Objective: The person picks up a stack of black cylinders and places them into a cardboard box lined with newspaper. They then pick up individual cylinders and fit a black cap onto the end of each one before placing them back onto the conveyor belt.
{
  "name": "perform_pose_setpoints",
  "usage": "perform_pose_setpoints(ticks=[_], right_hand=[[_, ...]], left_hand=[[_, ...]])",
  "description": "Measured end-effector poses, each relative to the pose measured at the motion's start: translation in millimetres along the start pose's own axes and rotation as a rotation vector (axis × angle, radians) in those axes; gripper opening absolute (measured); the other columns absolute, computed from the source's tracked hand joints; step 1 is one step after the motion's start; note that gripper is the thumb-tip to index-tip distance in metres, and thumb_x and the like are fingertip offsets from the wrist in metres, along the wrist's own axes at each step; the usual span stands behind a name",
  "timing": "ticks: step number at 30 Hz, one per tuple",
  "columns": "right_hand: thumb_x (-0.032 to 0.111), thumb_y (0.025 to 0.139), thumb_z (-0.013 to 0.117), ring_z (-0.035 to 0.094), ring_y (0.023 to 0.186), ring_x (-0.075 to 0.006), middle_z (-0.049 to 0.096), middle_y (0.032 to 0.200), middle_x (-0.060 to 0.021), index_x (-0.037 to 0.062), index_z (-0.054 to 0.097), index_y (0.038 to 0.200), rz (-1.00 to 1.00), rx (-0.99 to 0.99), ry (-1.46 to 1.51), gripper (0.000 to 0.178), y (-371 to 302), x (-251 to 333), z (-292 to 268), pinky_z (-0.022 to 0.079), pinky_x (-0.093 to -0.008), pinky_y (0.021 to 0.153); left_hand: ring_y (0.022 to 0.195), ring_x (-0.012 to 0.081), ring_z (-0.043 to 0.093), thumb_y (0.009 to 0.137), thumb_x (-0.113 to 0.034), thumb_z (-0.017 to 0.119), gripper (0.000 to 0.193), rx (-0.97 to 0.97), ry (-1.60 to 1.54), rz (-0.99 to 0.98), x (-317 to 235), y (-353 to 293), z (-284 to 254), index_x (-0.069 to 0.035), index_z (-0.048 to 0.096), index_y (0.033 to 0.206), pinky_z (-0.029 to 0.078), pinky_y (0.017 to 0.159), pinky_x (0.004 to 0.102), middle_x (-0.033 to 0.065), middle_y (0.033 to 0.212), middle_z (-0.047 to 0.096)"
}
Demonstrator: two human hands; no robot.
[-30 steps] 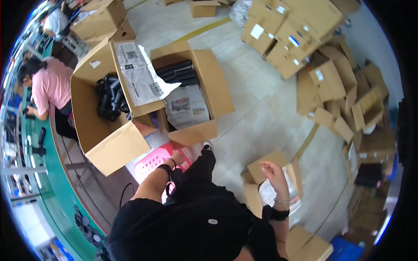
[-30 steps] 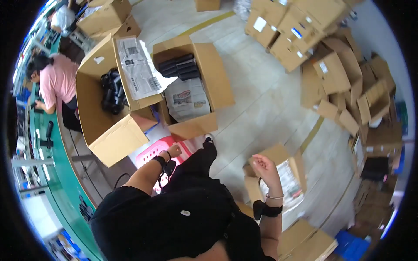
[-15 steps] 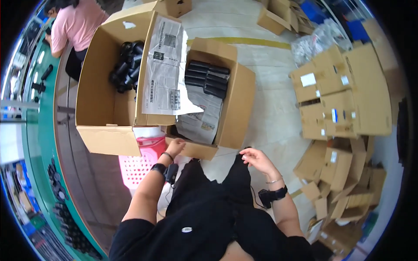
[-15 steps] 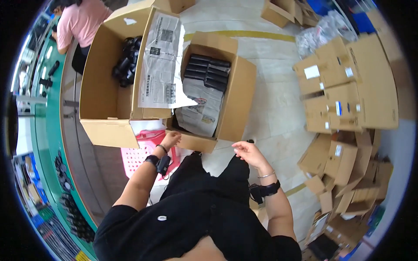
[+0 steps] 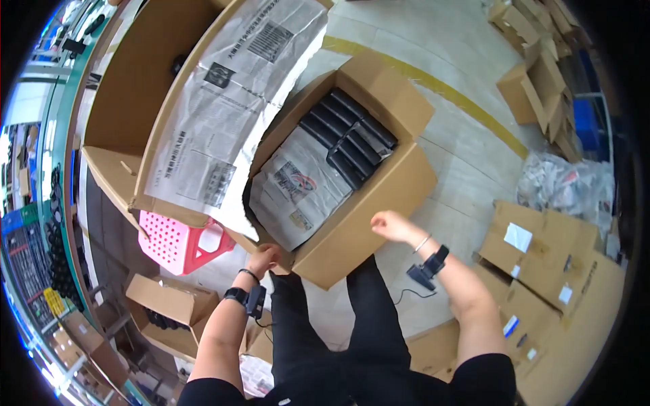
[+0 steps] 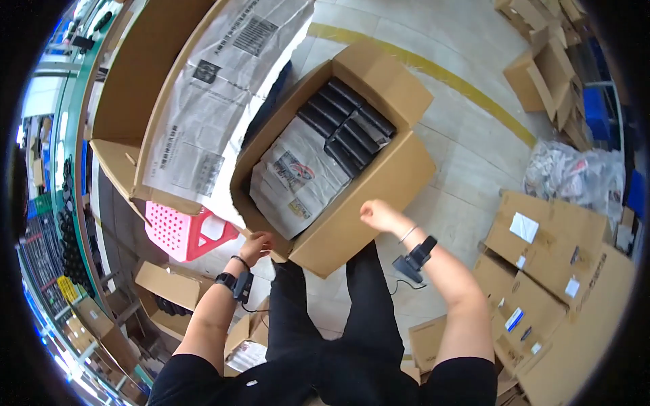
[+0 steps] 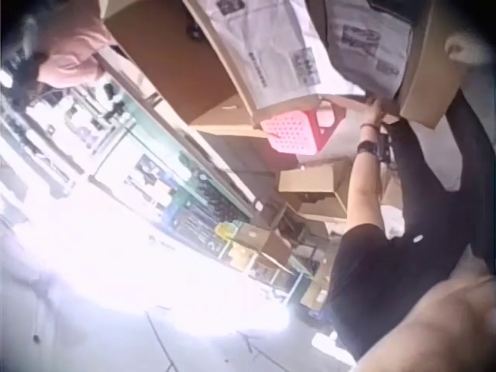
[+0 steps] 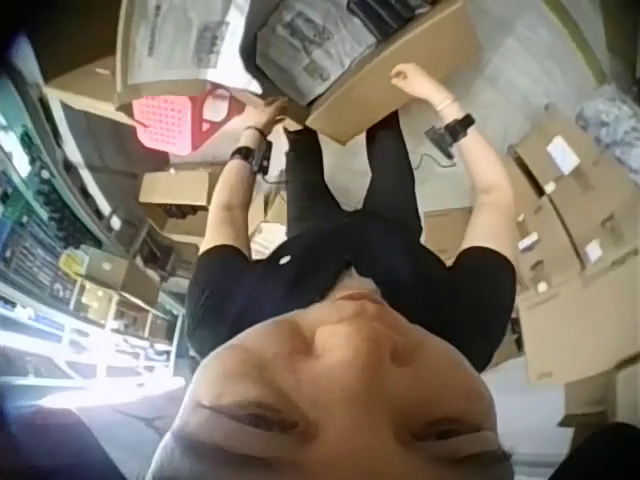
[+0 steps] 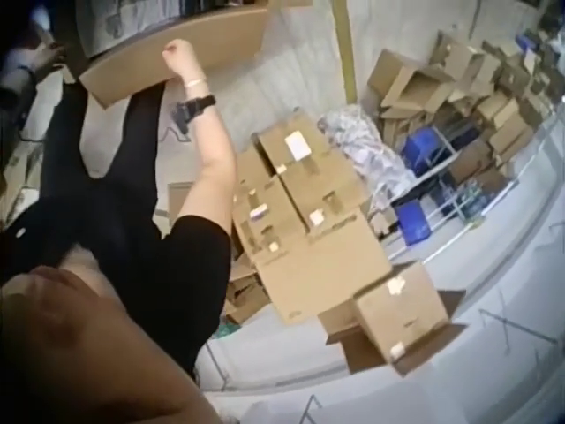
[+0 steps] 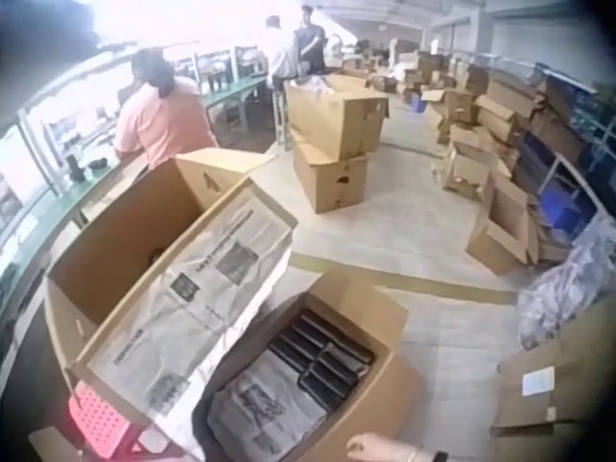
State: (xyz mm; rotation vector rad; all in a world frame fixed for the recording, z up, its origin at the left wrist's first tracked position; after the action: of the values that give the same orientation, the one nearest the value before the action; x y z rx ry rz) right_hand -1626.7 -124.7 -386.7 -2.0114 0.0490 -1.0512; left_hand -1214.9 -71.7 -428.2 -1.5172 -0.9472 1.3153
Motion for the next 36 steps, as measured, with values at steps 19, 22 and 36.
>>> perform_pose_setpoints(ticks=[19, 22, 36], right_hand=[[0.024, 0.094, 0.042, 0.037, 0.133, -0.0383, 0.040, 0.142, -0.0235, 0.0038, 0.040, 0.139, 0.057, -0.658, -0.560, 0.049, 432.7, -141.0, -175.1, 0.028, -0.0520, 0.109], [0.032, 0.094, 0.045, 0.031, 0.136, -0.0403, 0.035, 0.144, -0.0247, 0.0021, 0.032, 0.143, 0.163, -0.539, -1.016, 0.058, 448.2, -99.0, -116.2, 0.025, -0.0564, 0.109], [0.060, 0.079, 0.062, 0.032, 0.135, -0.0398, 0.037, 0.144, -0.0255, 0.0017, 0.044, 0.137, 0.153, -0.584, -0.437, 0.084, 468.9, -123.1, -137.4, 0.027, -0.0465, 0.111]], left_hand=[[0.100, 0.0200, 0.057, 0.085, -0.029, 0.063, 0.035, 0.160, -0.499, 0.409, -170.7, 325.5, 178.2, -0.007, 0.057, 0.111, 0.049, 0.080, 0.0325, 0.0074, 0.106, 0.058], [0.111, 0.0225, 0.050, 0.085, -0.030, 0.064, 0.040, 0.055, -0.540, 0.439, -174.9, 354.5, 148.7, -0.007, 0.054, 0.116, 0.046, 0.089, 0.0381, 0.0074, 0.111, 0.055], [0.122, 0.0262, 0.044, 0.076, -0.037, 0.074, 0.073, -0.048, -0.648, 0.547, -187.4, 398.1, 167.8, 0.000, 0.042, 0.131, 0.036, 0.101, 0.0430, 0.0124, 0.120, 0.053]])
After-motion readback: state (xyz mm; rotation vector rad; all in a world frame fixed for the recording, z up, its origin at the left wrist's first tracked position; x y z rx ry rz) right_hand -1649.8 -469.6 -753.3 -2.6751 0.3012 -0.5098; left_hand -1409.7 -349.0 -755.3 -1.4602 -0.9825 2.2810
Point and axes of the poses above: each hand's wrist, its own y-axis towards the middle knuckle, its own z-axis out of the palm, x = y × z, the point moved 2 cm from there along y, towards the middle knuckle
